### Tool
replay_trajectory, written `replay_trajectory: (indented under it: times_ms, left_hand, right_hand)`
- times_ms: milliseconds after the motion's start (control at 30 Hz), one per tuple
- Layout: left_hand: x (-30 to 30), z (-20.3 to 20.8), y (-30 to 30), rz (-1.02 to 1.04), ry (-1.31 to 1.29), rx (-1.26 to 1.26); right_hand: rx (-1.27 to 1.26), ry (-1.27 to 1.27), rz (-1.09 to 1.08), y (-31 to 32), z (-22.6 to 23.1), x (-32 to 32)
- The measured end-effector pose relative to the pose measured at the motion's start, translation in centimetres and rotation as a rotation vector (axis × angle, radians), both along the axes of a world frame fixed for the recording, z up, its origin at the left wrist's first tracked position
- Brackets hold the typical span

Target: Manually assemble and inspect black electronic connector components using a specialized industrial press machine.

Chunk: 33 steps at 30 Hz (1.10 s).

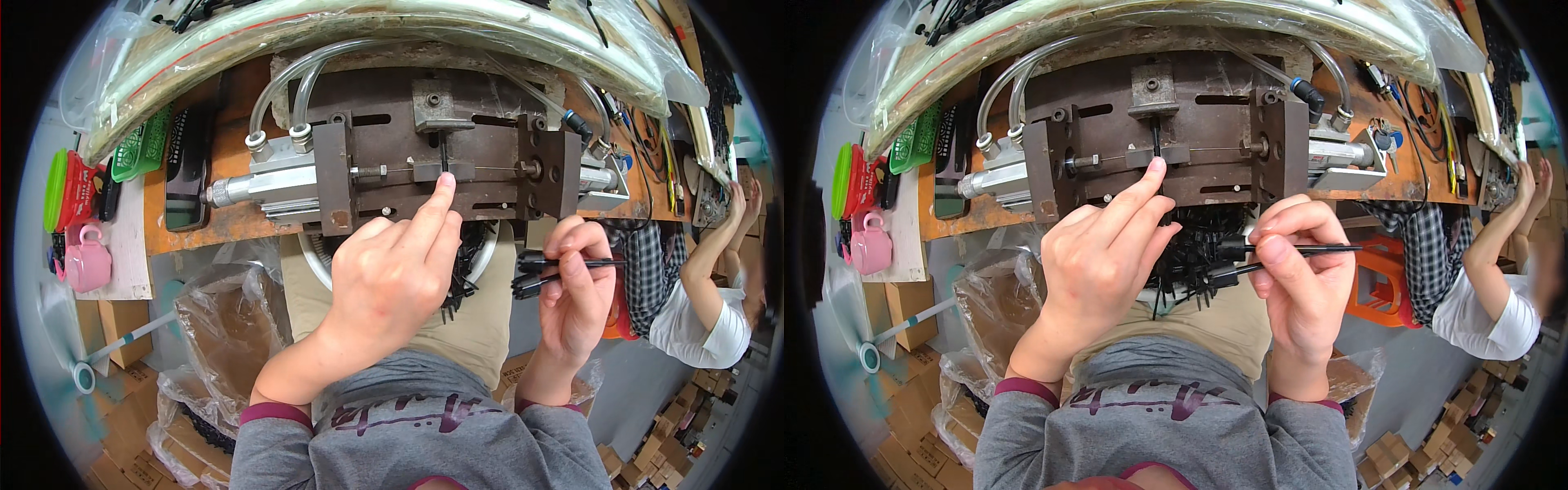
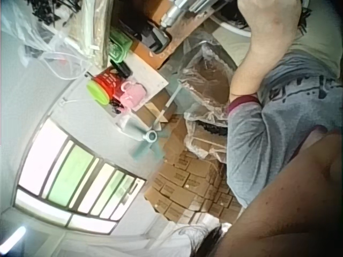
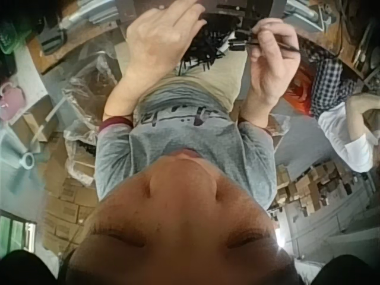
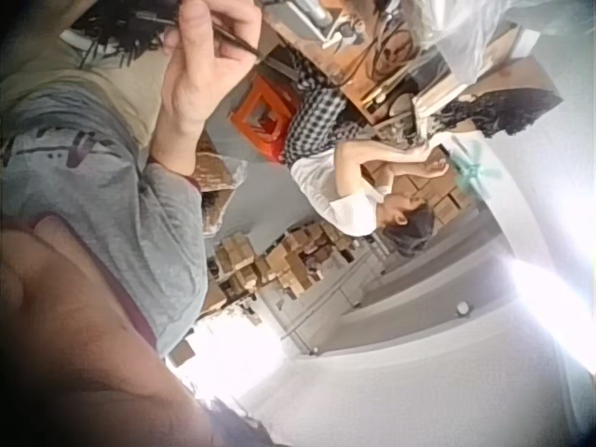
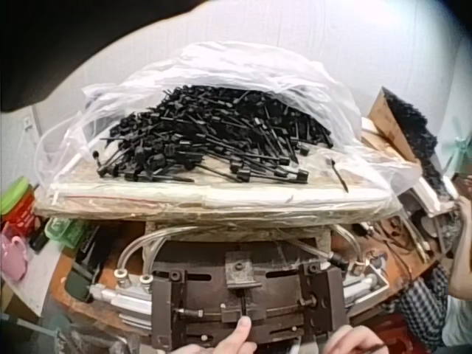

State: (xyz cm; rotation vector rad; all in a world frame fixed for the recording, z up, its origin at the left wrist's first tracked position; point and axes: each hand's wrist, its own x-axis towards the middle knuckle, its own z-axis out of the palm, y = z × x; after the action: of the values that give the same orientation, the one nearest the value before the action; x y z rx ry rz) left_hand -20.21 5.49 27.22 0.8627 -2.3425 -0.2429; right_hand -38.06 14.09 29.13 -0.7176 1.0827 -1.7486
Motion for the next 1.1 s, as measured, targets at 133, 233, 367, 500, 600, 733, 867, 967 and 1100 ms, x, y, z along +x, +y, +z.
replay_trajectory:
  times_ms: [133,233,367,500,600,733,867,967,1100]
  left_hand:
    - [0.5,1.2,0.1,-0.196,0.238,0.190]
    - [0.9,1.6,0.9,-0.361,0.410,0.276]
    - [1.4,2.0,0.8,-0.418,0.476,0.333]
    - [1.9,2.6,0.8,-0.387,0.469,0.440]
    - [2.0,2.0,0.5,-0.236,0.440,0.292]
    - [0.8,-0.2,0.0,-0.069,0.204,0.057]
    - [0.3,-0.8,0.0,-0.034,0.060,-0.005]
    - [0.0,-0.3,-0.2,-0.013,-0.013,-0.020]
    - [0.2,-0.4,-0.2,-0.011,-0.023,-0.006]
  right_hand:
    - [0.042,-0.042,0.098,-0.2,-0.1,0.5]
    - [0.045,-0.167,0.206,-0.4,-0.3,1.0]
    - [0.052,-0.261,0.289,-0.5,-0.4,0.8]
    - [0.054,-0.228,0.231,-0.5,-0.1,0.5]
    - [0.041,0.044,-0.012,0.1,0.1,0.9]
    - [-0.033,0.094,-0.032,0.7,0.1,0.8]
    - [0.024,0.004,0.073,1.1,0.4,0.5]
    - [0.027,0.001,0.128,0.9,0.5,0.2]
    - [0.063,-0.072,0.108,0.4,1.2,0.7]
